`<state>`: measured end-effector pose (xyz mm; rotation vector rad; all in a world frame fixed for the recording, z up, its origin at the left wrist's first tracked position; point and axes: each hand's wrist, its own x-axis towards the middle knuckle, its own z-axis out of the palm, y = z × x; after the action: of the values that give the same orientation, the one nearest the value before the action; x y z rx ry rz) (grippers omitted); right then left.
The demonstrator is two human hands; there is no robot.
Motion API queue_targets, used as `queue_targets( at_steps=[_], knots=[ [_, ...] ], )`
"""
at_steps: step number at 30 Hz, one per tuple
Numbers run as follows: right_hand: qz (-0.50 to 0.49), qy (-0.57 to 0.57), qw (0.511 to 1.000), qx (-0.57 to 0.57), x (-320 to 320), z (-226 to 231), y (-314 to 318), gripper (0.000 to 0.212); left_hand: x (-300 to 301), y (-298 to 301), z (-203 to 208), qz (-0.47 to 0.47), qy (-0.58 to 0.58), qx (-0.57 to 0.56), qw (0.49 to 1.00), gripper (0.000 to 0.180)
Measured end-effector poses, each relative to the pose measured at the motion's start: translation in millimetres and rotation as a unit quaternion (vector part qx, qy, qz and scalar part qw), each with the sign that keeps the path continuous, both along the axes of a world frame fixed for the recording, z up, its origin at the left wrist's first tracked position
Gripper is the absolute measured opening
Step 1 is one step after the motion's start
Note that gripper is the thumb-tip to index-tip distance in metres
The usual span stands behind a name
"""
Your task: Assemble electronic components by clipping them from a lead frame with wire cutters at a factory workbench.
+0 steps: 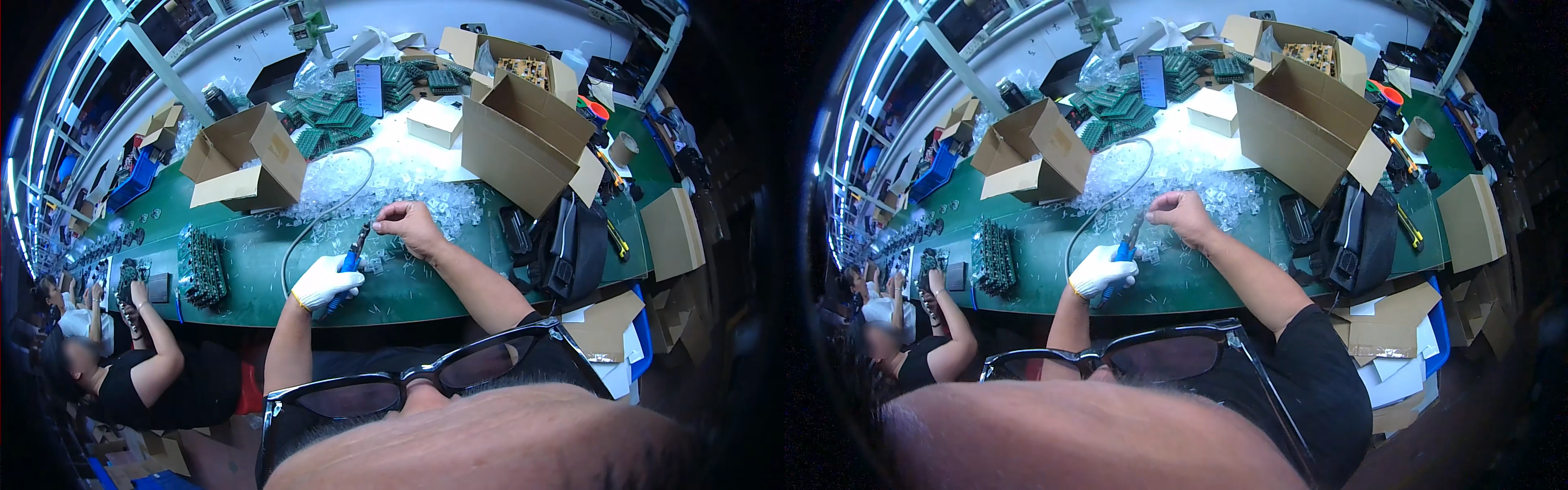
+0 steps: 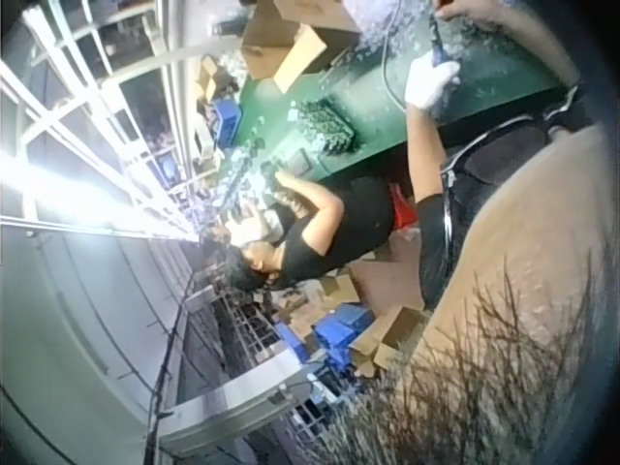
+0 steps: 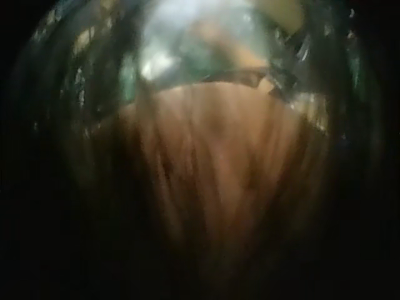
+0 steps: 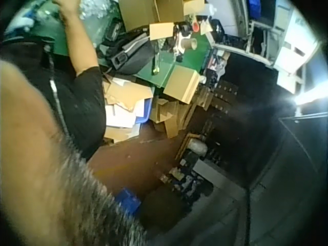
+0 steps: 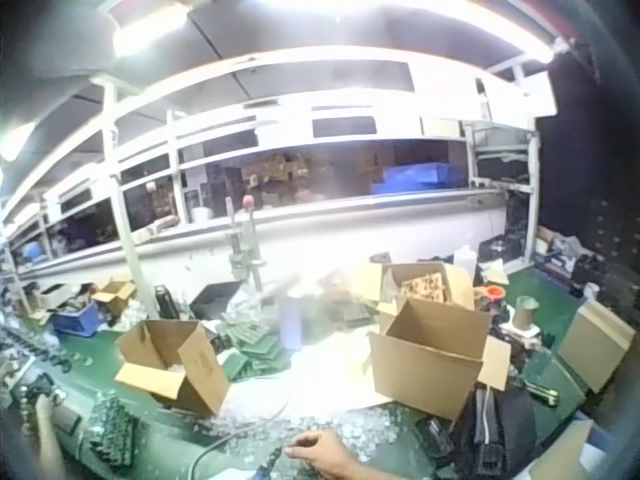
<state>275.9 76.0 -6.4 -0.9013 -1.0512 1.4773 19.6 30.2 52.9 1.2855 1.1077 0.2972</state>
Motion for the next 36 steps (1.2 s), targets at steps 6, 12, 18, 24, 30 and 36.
queue_targets(
  at_steps=[6,12,18,24,30,36],
  knots=[
    [0.006,0.03,0.999,-0.019,-0.5,1.3,-1.5,0.018,-1.4,-1.8,-1.1,0.007,-0.022,-0.005,1.0,0.044],
    [0.011,-0.029,0.999,-0.015,5.8,-8.1,4.6,0.019,4.5,-2.4,9.3,-0.023,0.087,0.071,0.993,0.041],
    [0.033,-0.072,0.997,-0.025,2.9,-3.7,3.1,0.018,-7.4,-1.9,-0.2,0.0,0.079,0.058,0.995,0.04],
    [0.078,-0.089,0.993,-0.012,11.1,-2.8,4.3,0.019,-17.6,-1.7,-12.0,0.069,-0.063,-0.024,0.995,0.039],
    [0.13,-0.422,0.886,0.141,21.2,17.5,0.6,0.028,-25.2,-0.3,-19.8,0.092,-0.129,-0.06,0.986,0.049],
    [-0.004,-0.384,0.92,0.078,63.3,26.4,19.4,0.023,-23.9,-2.6,-18.3,0.094,-0.13,-0.049,0.986,0.05]
  ],
)
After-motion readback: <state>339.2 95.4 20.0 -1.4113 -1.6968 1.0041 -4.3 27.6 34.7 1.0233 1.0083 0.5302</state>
